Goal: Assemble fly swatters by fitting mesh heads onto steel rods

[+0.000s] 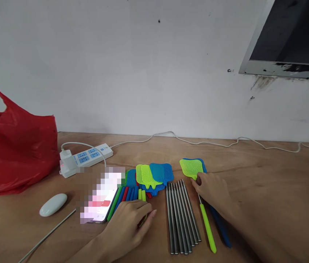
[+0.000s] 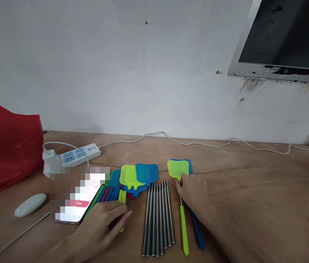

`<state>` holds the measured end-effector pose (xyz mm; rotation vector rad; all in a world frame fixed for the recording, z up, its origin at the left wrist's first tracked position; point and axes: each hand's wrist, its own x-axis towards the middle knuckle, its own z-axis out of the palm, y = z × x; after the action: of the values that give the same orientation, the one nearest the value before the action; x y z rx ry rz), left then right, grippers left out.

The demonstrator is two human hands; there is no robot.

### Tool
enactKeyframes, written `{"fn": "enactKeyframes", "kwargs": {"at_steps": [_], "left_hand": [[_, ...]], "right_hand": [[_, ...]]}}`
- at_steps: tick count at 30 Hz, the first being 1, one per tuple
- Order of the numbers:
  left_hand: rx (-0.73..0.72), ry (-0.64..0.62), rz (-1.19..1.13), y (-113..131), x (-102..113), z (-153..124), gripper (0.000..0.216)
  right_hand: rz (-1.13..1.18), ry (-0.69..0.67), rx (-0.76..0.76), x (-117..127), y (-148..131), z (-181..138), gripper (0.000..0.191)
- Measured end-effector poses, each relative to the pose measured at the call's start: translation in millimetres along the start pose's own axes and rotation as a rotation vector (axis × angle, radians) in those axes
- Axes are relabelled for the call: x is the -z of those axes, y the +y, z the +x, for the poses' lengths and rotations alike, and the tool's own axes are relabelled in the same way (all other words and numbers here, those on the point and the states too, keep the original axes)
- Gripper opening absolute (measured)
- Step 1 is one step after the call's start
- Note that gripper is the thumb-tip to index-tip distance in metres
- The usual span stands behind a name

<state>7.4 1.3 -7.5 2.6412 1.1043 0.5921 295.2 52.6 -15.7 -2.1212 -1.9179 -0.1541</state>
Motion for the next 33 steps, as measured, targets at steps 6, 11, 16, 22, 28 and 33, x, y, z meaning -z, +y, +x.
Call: {"fn": "enactKeyframes", "kwargs": {"at_steps": [6,11,16,22,28,33], "left_hand": [[-0.009,0.175,0.032,-3.4,-0.4,3.5,0.026],[0.079,0.261,0.245,-13.3,-1.7,4.6,0.025],[0.092,0.252,0.382,-19.6,-4.5,3.2,0.051],[0.101,0.216,0.383,-19.1,-4.5,3.3,0.046],[0.085,0.220,0.364,-20.3,-5.8,3.5,0.042],[0.060,0.210,0.310,-19.3,-4.1,3.8,0.042]], "right_hand": [[0.008,-0.028,0.171,8.2,-12.6,-5.3,0.022],[0.064,-0.088,0.236,6.4,-16.7,-11.1,0.020],[0.112,-0.155,0.249,9.7,-16.3,-13.3,0.020],[0.159,-0.249,0.207,18.0,-20.5,-15.4,0.017],[0.185,-0.278,0.193,22.0,-22.0,-15.7,0.017],[0.199,-0.276,0.197,20.6,-20.4,-15.2,0.018]]}}
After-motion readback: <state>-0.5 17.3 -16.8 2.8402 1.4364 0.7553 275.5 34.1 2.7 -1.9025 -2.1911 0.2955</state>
